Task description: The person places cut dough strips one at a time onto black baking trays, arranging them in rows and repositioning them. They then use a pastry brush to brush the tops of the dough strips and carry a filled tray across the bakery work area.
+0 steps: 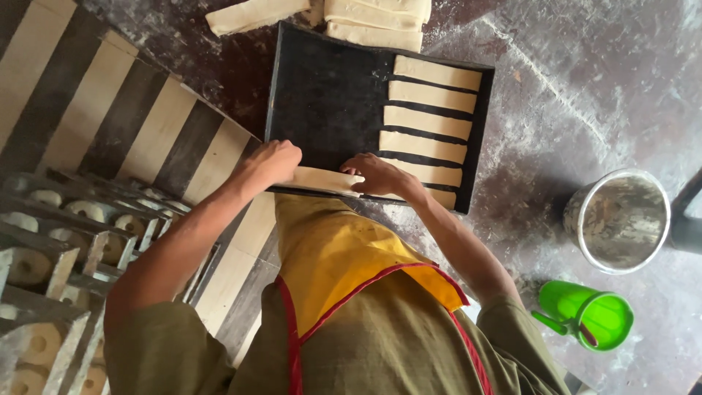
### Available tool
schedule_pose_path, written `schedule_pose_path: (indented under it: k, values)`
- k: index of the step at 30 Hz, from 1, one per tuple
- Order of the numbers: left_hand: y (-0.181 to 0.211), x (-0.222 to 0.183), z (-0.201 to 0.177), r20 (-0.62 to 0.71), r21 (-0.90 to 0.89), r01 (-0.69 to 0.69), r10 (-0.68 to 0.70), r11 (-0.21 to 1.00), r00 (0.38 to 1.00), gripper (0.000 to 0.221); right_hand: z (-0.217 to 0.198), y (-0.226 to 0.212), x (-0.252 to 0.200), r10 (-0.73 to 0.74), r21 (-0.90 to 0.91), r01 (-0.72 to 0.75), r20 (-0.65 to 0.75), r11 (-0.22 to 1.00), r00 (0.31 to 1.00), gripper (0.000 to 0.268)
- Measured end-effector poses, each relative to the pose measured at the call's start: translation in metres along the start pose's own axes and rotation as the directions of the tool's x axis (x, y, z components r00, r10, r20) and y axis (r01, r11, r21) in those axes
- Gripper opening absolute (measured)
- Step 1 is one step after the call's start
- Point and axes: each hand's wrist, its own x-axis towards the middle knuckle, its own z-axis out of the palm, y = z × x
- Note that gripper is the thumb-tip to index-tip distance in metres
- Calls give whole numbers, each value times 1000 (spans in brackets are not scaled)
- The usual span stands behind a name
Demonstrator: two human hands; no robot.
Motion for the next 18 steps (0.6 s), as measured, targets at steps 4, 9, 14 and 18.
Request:
schedule_pose_path:
  k: [4, 9, 14, 18]
  values:
    - [9, -15, -29, 3, -30, -47, 47, 998, 999, 26, -2, -11, -6, -89, 62, 90, -15, 994, 996, 60]
    - [-11, -12, -39, 12, -471, -109, 130, 875, 991, 37, 7, 0, 3, -21, 81, 24, -37, 996, 999, 57]
    - [-24, -7, -36, -40, -691, -108, 112, 715, 993, 40, -1, 6, -1, -4, 107, 7, -33, 994, 999, 49]
    - [-26, 1, -28, -141, -467, -121, 61, 876, 988, 39, -9, 14, -5, 24, 294, 17, -136, 956, 990, 42]
